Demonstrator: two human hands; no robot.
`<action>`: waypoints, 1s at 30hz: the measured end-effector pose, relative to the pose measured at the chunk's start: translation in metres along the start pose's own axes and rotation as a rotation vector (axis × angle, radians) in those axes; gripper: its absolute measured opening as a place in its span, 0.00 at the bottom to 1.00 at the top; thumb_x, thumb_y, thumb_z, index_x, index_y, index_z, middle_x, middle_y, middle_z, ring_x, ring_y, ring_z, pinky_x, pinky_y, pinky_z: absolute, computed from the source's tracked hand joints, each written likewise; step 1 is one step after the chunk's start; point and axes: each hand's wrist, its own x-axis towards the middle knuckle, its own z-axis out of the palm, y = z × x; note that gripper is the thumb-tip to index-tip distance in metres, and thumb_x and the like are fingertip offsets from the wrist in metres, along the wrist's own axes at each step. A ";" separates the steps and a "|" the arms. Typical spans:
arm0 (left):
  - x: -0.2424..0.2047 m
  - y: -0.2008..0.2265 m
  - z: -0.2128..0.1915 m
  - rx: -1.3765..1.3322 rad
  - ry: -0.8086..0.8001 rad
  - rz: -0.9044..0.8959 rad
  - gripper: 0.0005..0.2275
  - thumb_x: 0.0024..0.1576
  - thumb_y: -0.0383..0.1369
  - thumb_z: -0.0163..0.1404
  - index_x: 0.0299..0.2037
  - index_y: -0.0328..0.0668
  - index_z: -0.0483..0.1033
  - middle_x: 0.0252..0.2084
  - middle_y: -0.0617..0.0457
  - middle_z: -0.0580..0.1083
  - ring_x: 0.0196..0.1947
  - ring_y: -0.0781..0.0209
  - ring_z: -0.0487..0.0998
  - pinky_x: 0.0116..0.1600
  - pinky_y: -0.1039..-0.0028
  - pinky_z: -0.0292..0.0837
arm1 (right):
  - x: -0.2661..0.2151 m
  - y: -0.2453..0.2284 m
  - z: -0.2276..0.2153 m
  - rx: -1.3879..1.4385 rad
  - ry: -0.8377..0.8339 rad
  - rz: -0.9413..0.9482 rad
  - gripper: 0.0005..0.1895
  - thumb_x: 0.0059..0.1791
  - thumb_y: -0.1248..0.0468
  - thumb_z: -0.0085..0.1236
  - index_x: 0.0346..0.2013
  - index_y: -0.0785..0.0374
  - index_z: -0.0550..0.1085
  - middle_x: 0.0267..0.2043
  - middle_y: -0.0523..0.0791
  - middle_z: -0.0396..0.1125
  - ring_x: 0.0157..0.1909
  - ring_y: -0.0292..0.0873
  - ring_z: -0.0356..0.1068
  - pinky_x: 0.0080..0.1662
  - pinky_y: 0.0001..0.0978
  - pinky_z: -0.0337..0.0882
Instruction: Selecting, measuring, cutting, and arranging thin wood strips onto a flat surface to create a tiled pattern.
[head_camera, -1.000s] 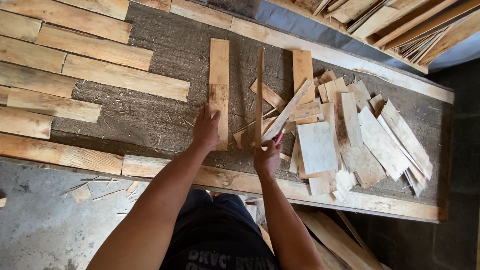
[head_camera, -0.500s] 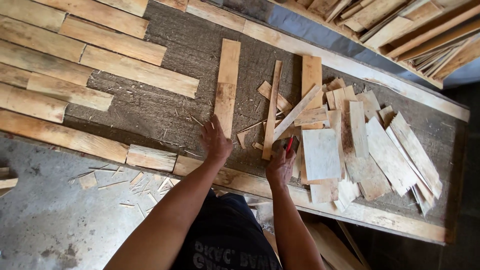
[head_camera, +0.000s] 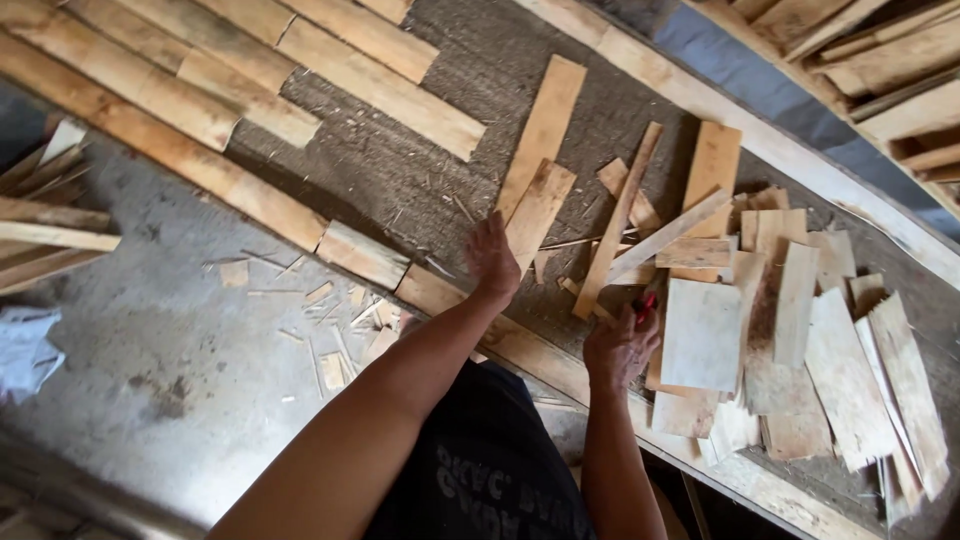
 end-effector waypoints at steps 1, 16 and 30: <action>-0.001 -0.002 0.001 0.007 0.007 -0.012 0.34 0.45 0.21 0.59 0.66 0.40 0.63 0.55 0.43 0.67 0.57 0.44 0.67 0.55 0.53 0.66 | 0.000 -0.008 -0.009 0.004 -0.007 -0.013 0.27 0.47 0.59 0.63 0.61 0.60 0.75 0.73 0.60 0.52 0.67 0.67 0.56 0.62 0.57 0.64; 0.000 -0.017 0.021 -0.007 -0.133 0.048 0.20 0.51 0.25 0.61 0.53 0.42 0.71 0.47 0.42 0.69 0.43 0.48 0.74 0.42 0.57 0.74 | 0.008 -0.035 -0.023 0.079 0.173 -0.196 0.28 0.43 0.62 0.65 0.59 0.58 0.73 0.70 0.62 0.51 0.65 0.65 0.55 0.56 0.61 0.60; -0.015 0.015 -0.013 -0.171 -0.351 -0.355 0.15 0.54 0.28 0.55 0.51 0.39 0.70 0.49 0.39 0.75 0.49 0.40 0.78 0.51 0.54 0.75 | 0.010 -0.086 0.052 0.486 -0.026 -0.395 0.29 0.52 0.61 0.62 0.64 0.69 0.63 0.43 0.50 0.72 0.45 0.51 0.72 0.45 0.46 0.76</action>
